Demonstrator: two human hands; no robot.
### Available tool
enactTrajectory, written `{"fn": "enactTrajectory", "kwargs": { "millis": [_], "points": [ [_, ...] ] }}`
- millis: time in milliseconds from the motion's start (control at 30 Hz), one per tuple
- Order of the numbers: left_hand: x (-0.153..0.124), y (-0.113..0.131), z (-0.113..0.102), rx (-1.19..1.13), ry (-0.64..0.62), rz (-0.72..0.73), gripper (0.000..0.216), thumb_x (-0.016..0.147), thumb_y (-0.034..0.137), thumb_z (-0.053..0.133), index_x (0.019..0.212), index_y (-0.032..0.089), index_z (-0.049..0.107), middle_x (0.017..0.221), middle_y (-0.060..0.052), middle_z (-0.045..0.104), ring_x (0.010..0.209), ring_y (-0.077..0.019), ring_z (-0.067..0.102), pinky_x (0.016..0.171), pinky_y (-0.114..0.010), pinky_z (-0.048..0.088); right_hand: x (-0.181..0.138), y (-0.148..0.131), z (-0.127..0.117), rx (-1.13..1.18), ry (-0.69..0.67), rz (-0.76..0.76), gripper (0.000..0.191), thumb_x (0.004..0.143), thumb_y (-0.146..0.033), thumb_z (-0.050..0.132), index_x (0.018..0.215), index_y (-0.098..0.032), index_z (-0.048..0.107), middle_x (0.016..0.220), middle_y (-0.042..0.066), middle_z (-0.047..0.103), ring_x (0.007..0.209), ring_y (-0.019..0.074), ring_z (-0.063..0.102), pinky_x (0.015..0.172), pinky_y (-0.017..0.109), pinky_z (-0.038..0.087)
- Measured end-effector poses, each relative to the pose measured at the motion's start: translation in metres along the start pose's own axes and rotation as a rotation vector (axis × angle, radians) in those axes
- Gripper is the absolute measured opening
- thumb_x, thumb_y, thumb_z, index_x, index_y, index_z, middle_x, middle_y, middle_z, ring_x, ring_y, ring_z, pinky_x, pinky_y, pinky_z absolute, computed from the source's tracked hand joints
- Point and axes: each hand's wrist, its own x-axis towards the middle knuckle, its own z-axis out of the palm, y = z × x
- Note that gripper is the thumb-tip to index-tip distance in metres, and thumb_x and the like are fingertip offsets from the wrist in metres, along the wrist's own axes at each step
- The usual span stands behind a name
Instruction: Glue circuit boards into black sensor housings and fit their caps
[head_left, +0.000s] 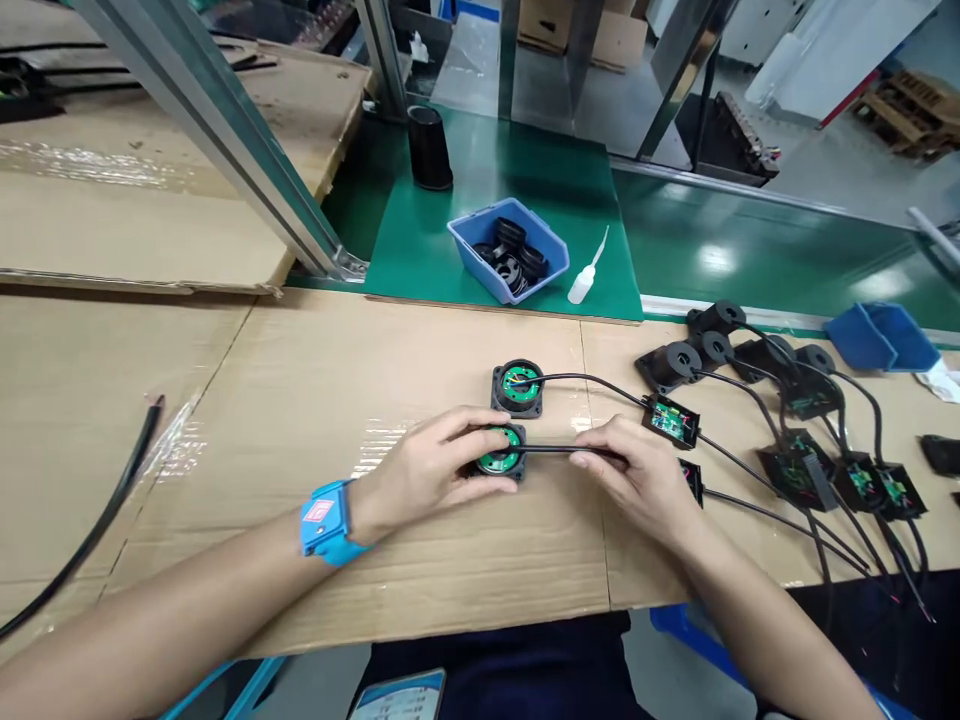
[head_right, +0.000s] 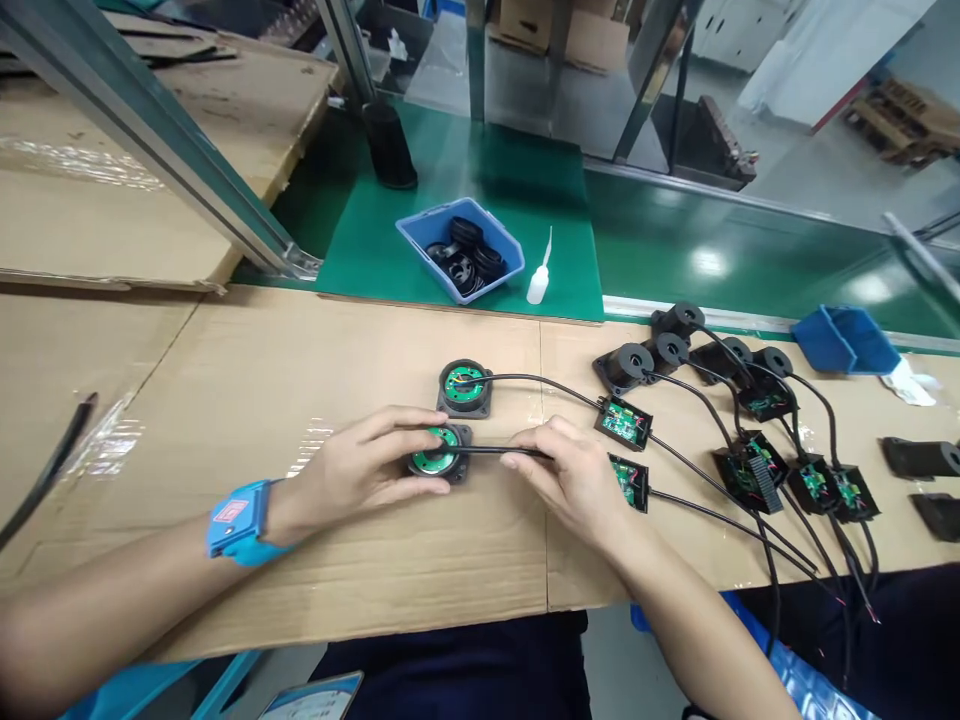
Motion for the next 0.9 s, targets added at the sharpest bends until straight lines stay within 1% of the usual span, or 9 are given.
{"fn": "enactTrajectory", "kwargs": {
  "millis": [133, 333, 433, 533, 600, 667, 767, 833, 900],
  "points": [
    [0.001, 0.014, 0.007, 0.054, 0.042, 0.035, 0.033, 0.093, 0.047, 0.068, 0.105, 0.017, 0.065, 0.110, -0.011, 0.071, 0.100, -0.0201, 0.072, 0.083, -0.030, 0.064, 0.007, -0.002, -0.012, 0.003, 0.096, -0.005, 0.016, 0.092, -0.025, 0.072, 0.106, -0.018, 0.075, 0.081, 0.003, 0.059, 0.069, 0.0090, 0.057, 0.062, 0.022, 0.048],
    [0.001, 0.023, 0.005, 0.176, 0.009, 0.102, 0.029, 0.092, 0.040, 0.070, 0.102, 0.013, 0.063, 0.108, -0.013, 0.070, 0.096, -0.0221, 0.073, 0.078, -0.032, 0.064, 0.004, -0.001, -0.017, 0.029, 0.019, -0.081, 0.017, 0.090, -0.020, 0.072, 0.108, -0.019, 0.075, 0.081, 0.003, 0.062, 0.073, 0.0108, 0.059, 0.064, 0.025, 0.050],
    [-0.001, 0.021, 0.000, 0.140, 0.010, 0.110, 0.034, 0.092, 0.040, 0.070, 0.108, 0.012, 0.063, 0.110, -0.013, 0.069, 0.098, -0.0211, 0.072, 0.078, -0.031, 0.063, 0.009, 0.001, -0.023, 0.028, -0.015, -0.053, 0.021, 0.090, -0.028, 0.075, 0.109, -0.021, 0.074, 0.091, 0.004, 0.066, 0.086, 0.0136, 0.063, 0.075, 0.028, 0.052],
    [0.007, 0.006, -0.008, -0.017, -0.015, 0.032, 0.033, 0.096, 0.039, 0.065, 0.119, 0.015, 0.062, 0.117, -0.011, 0.066, 0.109, -0.0179, 0.067, 0.091, -0.029, 0.059, 0.023, 0.008, -0.029, -0.025, -0.007, 0.035, 0.030, 0.094, -0.036, 0.070, 0.122, -0.023, 0.068, 0.112, 0.005, 0.069, 0.108, 0.0171, 0.062, 0.093, 0.033, 0.049],
    [0.019, -0.011, -0.010, -0.049, 0.015, -0.045, 0.037, 0.095, 0.033, 0.069, 0.125, 0.014, 0.058, 0.133, -0.016, 0.058, 0.126, -0.0220, 0.059, 0.107, -0.035, 0.052, 0.035, 0.015, -0.029, -0.112, 0.013, 0.073, 0.035, 0.099, -0.036, 0.063, 0.130, -0.021, 0.062, 0.126, 0.005, 0.067, 0.119, 0.0184, 0.059, 0.103, 0.035, 0.045],
    [0.033, -0.029, -0.009, -0.026, 0.030, -0.074, 0.049, 0.090, 0.033, 0.073, 0.128, 0.010, 0.052, 0.146, -0.023, 0.047, 0.139, -0.0289, 0.048, 0.115, -0.043, 0.045, 0.046, 0.024, -0.023, -0.148, -0.024, 0.116, 0.037, 0.102, -0.038, 0.057, 0.134, -0.019, 0.058, 0.134, 0.006, 0.064, 0.122, 0.0198, 0.060, 0.105, 0.037, 0.045],
    [0.046, -0.045, -0.002, -0.102, -0.056, -0.063, 0.044, 0.093, 0.033, 0.069, 0.128, 0.011, 0.053, 0.135, -0.017, 0.059, 0.130, -0.0243, 0.057, 0.109, -0.037, 0.050, 0.056, 0.031, -0.009, -0.100, -0.072, 0.161, 0.029, 0.103, -0.037, 0.053, 0.120, -0.018, 0.066, 0.110, 0.007, 0.071, 0.097, 0.0179, 0.067, 0.082, 0.033, 0.053],
    [0.045, -0.045, 0.001, -0.129, -0.072, -0.046, 0.032, 0.095, 0.031, 0.068, 0.121, 0.014, 0.060, 0.124, -0.011, 0.066, 0.119, -0.0196, 0.064, 0.102, -0.031, 0.054, 0.057, 0.029, -0.001, -0.072, -0.006, 0.119, 0.021, 0.101, -0.033, 0.058, 0.108, -0.017, 0.070, 0.089, 0.005, 0.067, 0.079, 0.0144, 0.063, 0.069, 0.029, 0.050],
    [0.039, -0.041, 0.003, -0.095, -0.052, -0.015, 0.026, 0.093, 0.032, 0.070, 0.111, 0.015, 0.065, 0.123, -0.010, 0.067, 0.115, -0.0194, 0.065, 0.099, -0.030, 0.055, 0.056, 0.023, 0.003, -0.084, 0.088, 0.030, 0.016, 0.098, -0.028, 0.063, 0.104, -0.016, 0.072, 0.083, 0.004, 0.063, 0.075, 0.0129, 0.058, 0.070, 0.027, 0.050]
  ]
}}
